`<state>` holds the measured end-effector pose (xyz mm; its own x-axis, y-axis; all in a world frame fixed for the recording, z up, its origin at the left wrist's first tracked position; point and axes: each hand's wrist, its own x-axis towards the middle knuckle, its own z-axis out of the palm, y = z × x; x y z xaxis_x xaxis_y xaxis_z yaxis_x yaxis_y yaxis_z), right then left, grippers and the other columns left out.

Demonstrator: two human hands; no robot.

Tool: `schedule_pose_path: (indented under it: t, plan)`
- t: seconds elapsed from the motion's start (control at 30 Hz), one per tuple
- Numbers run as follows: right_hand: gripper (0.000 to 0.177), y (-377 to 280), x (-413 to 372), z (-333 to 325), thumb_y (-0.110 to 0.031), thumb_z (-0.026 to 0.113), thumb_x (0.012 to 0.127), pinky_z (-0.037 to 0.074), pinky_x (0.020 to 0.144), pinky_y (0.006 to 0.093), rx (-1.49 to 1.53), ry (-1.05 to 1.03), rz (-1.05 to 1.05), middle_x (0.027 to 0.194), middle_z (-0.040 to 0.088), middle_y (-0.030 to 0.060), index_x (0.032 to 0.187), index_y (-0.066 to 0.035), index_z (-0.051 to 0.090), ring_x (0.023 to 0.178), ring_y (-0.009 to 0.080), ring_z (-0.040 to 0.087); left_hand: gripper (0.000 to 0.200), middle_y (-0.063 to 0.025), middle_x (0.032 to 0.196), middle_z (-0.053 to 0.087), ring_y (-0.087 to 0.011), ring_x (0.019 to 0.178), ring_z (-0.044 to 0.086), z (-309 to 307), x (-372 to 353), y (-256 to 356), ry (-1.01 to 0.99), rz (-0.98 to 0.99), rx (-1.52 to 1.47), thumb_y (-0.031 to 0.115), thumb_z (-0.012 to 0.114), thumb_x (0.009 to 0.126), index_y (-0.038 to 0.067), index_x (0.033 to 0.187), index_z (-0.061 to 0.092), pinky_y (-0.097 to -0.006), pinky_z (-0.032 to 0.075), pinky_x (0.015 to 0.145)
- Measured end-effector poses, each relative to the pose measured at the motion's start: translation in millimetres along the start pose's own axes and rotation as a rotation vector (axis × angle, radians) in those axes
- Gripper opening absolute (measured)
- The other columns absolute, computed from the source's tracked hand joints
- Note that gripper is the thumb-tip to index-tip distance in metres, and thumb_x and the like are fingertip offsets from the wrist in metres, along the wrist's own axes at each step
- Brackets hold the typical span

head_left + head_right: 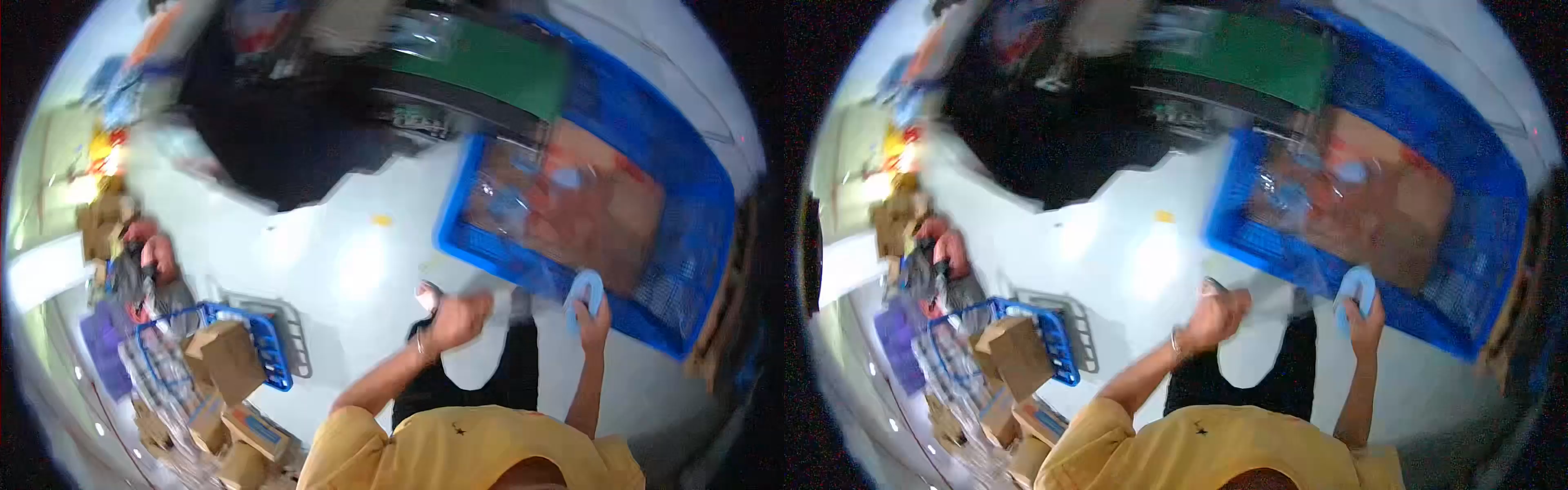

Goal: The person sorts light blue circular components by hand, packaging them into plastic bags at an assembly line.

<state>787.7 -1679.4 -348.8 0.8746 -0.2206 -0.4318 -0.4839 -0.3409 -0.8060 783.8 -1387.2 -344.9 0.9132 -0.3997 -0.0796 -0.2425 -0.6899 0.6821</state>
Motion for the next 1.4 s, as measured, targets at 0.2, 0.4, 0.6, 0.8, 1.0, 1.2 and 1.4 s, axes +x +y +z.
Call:
schedule_pose_path:
  t: [0.2,0.4,0.6,0.8,1.0,1.2,1.4]
  plan:
    - [0.027,-102.5,-104.4,147.9,-0.014,0.064,0.076,0.044,0.066,0.0261,0.015,-0.395,-0.112,0.083,0.059,0.0065,0.098,-0.001,0.057,0.072,0.0132,0.051,0.025,-0.0074,0.069,0.051,-0.0209,0.066,0.047,-89.0,-255.0,-4.7,-0.105,-0.148,-1.000,0.020,0.047,0.089,0.002,0.073,0.053,-0.0319,0.038,0.065]
    - [0.017,-217.1,-150.6,306.9,-0.015,0.064,0.076,0.041,0.055,0.0248,-0.097,-0.855,-0.414,0.068,0.055,0.0026,0.081,-0.002,0.054,0.058,0.0117,0.046,0.027,-0.0058,0.097,0.057,-0.0148,0.086,0.051,-164.4,-345.4,-33.8,-0.061,-0.699,-1.049,0.025,0.051,0.089,0.001,0.089,0.062,-0.0251,0.038,0.075]
    - [0.016,-291.9,-163.6,446.8,-0.014,0.064,0.076,0.041,0.055,0.0240,-0.090,-1.099,-0.550,0.068,0.056,0.0030,0.081,-0.002,0.055,0.058,0.0105,0.047,0.023,-0.0048,0.108,0.058,-0.0119,0.093,0.051,-180.9,-373.1,-122.1,0.361,-0.539,-1.383,0.022,0.056,0.086,0.002,0.096,0.064,-0.0231,0.039,0.081]
    - [0.013,-361.2,-147.4,629.2,-0.013,0.063,0.078,0.041,0.054,0.0225,-0.021,-1.333,-0.392,0.069,0.057,0.0034,0.081,-0.003,0.056,0.058,0.0097,0.048,0.018,-0.0034,0.100,0.062,-0.0121,0.090,0.053,-178.7,-391.4,-285.9,0.757,-1.011,-1.201,0.014,0.056,0.086,0.003,0.098,0.064,-0.0228,0.040,0.083]
    - [0.023,-486.8,-154.3,804.0,-0.008,0.055,0.077,0.048,0.062,0.0273,0.324,-1.739,0.034,0.083,0.061,0.0119,0.098,0.003,0.053,0.068,0.0228,0.060,0.020,-0.0031,0.093,0.064,-0.0128,0.088,0.055,-392.7,-403.6,-329.4,0.936,-0.587,-1.268,0.015,0.056,0.086,0.003,0.100,0.064,-0.0232,0.041,0.081]
    - [0.044,-570.4,-161.1,940.6,-0.007,0.048,0.074,0.052,0.071,0.0379,0.431,-2.039,0.416,0.113,0.054,0.0278,0.117,0.004,0.045,0.082,0.0360,0.062,0.024,-0.0053,0.097,0.064,-0.0135,0.087,0.055,-434.5,-406.4,-456.1,0.918,-0.749,-1.162,0.021,0.056,0.087,0.004,0.102,0.063,-0.0234,0.041,0.081]
    - [0.044,-610.1,-142.1,1074.7,-0.029,0.045,0.086,0.049,0.073,0.0413,0.492,-1.900,0.686,0.107,0.056,0.0246,0.121,-0.001,0.045,0.079,0.0354,0.061,0.024,-0.0068,0.089,0.064,-0.0130,0.081,0.056,-567.2,-427.6,-613.4,0.636,-0.196,-2.565,0.022,0.054,0.089,0.001,0.096,0.062,-0.0226,0.043,0.077]
